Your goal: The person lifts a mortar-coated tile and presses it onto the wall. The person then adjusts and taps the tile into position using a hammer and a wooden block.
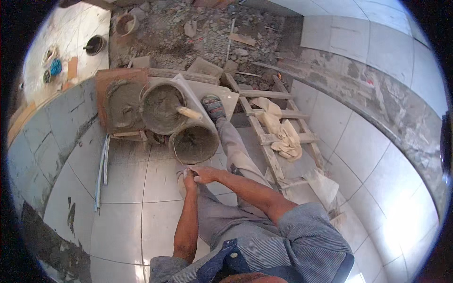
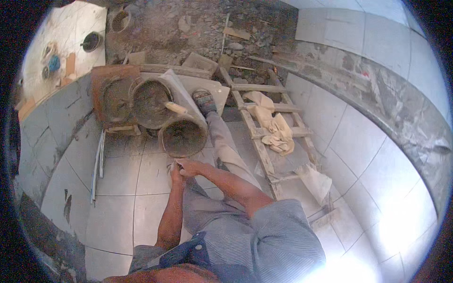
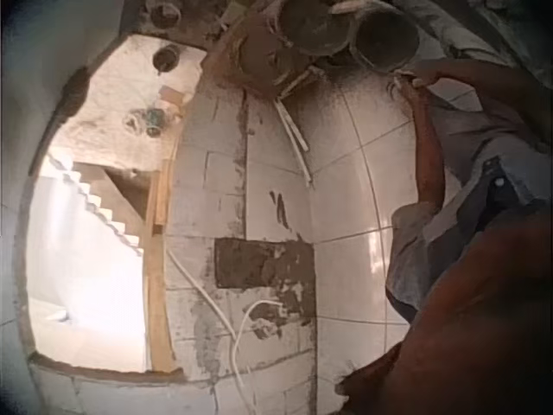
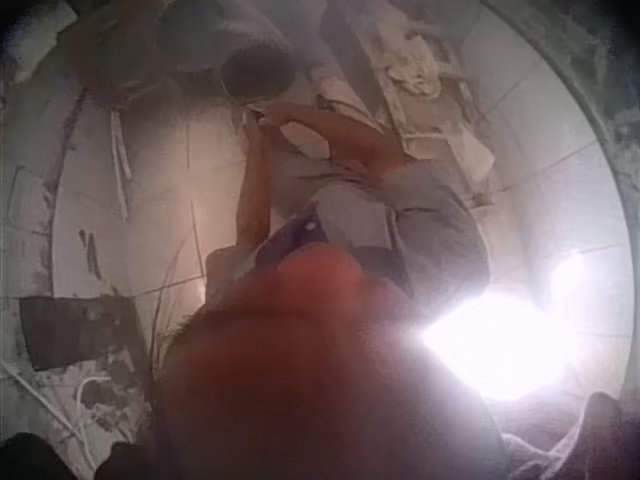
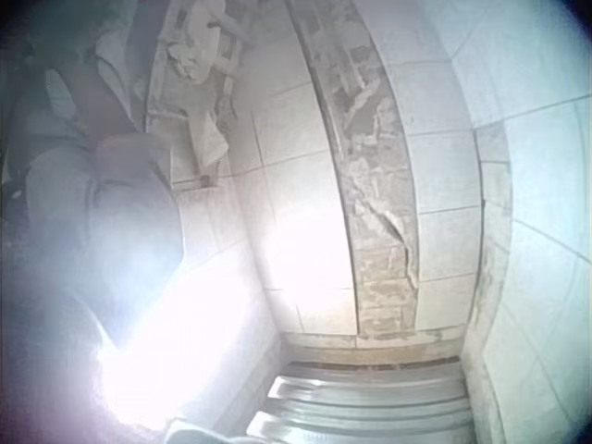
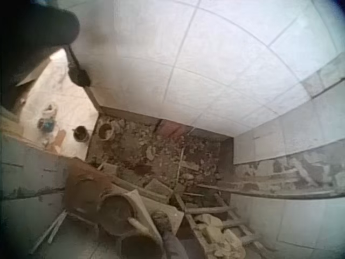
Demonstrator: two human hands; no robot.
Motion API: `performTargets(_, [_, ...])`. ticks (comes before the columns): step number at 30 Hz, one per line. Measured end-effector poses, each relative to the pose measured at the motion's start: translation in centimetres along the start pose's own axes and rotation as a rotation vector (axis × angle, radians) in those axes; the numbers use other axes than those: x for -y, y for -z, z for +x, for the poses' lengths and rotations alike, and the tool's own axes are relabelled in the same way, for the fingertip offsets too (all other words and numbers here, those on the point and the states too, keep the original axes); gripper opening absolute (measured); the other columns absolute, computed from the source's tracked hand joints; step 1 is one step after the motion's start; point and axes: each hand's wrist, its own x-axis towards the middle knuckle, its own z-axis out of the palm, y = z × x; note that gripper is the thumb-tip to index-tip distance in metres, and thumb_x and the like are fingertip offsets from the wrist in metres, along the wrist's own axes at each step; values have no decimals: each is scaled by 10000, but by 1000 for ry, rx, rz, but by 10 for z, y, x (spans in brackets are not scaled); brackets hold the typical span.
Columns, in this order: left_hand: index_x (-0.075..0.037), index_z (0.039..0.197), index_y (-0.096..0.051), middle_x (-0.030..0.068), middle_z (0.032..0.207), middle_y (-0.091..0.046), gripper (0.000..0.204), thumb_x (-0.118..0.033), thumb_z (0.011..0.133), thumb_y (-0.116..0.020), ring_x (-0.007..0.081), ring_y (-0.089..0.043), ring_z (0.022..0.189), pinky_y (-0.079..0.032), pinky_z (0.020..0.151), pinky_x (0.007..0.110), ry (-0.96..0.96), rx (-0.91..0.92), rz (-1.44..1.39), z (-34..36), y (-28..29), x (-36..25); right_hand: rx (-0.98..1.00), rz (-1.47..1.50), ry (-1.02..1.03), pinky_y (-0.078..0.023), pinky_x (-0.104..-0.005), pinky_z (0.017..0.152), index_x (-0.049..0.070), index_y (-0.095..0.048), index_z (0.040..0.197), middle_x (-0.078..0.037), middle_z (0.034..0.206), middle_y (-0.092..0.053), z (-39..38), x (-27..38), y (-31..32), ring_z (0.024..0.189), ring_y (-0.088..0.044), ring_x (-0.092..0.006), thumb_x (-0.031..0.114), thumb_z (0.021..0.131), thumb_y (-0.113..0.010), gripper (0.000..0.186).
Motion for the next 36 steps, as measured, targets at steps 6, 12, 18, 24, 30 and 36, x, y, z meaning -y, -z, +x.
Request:
performTargets(6, [-13, 1031, -524, 69, 980, -561, 301, -256, 872, -448, 178, -537, 893, -433, 755, 297, 152, -55, -199, -44, -39, -45, 30, 49, -106, -358, -417, 895, 19, -200, 1315, -271, 1164, -446, -42, 36, 28, 1065, -447, -388, 228, 706, -512, 715])
performTargets(12, [-34, 1014, -538, 58, 955, -562, 265, -236, 871, -445, 163, -536, 876, -428, 766, 297, 131, 8, -122, -50, -57, -47, -171, -45, -244, -395, -454, 804, 10, -339, 1219, -249, 955, -566, -62, 31, 22, 915, -538, -389, 235, 700, -548, 604])
performTargets(18, [-31, 961, -551, 42, 911, -563, 292, -287, 873, -442, 152, -530, 849, -426, 746, 287, 123, 167, -152, -82, -35, -62, -223, -112, -162, -399, -467, 778, 26, -390, 1152, -238, 928, -566, -103, 65, 12, 893, -538, -383, 230, 703, -558, 521])
performTargets(24, [-48, 804, -567, 31, 819, -551, 326, -324, 872, -407, 123, -508, 743, -396, 675, 250, -13, 163, 315, -75, -50, -35, -341, -200, -265, -418, -461, 735, 24, -439, 1072, -234, 908, -570, -134, 34, 27, 863, -546, -384, 268, 707, -550, 453])
performTargets(30, [-41, 934, -555, 44, 872, -564, 348, -358, 862, -432, 140, -516, 825, -402, 719, 269, -40, 161, 401, -75, -20, -54, -574, 61, -227, -416, -460, 709, 22, -484, 968, -235, 875, -567, -136, 13, 40, 829, -541, -400, 227, 710, -532, 333])
performTargets(36, [-45, 1055, -483, 81, 957, -550, 398, -374, 832, -491, 199, -520, 883, -402, 786, 362, -19, 62, 263, -83, -9, -71, -883, 159, -232, -417, -427, 668, 2, -502, 851, -223, 794, -556, -155, -23, 80, 777, -537, -392, 207, 729, -524, 240])
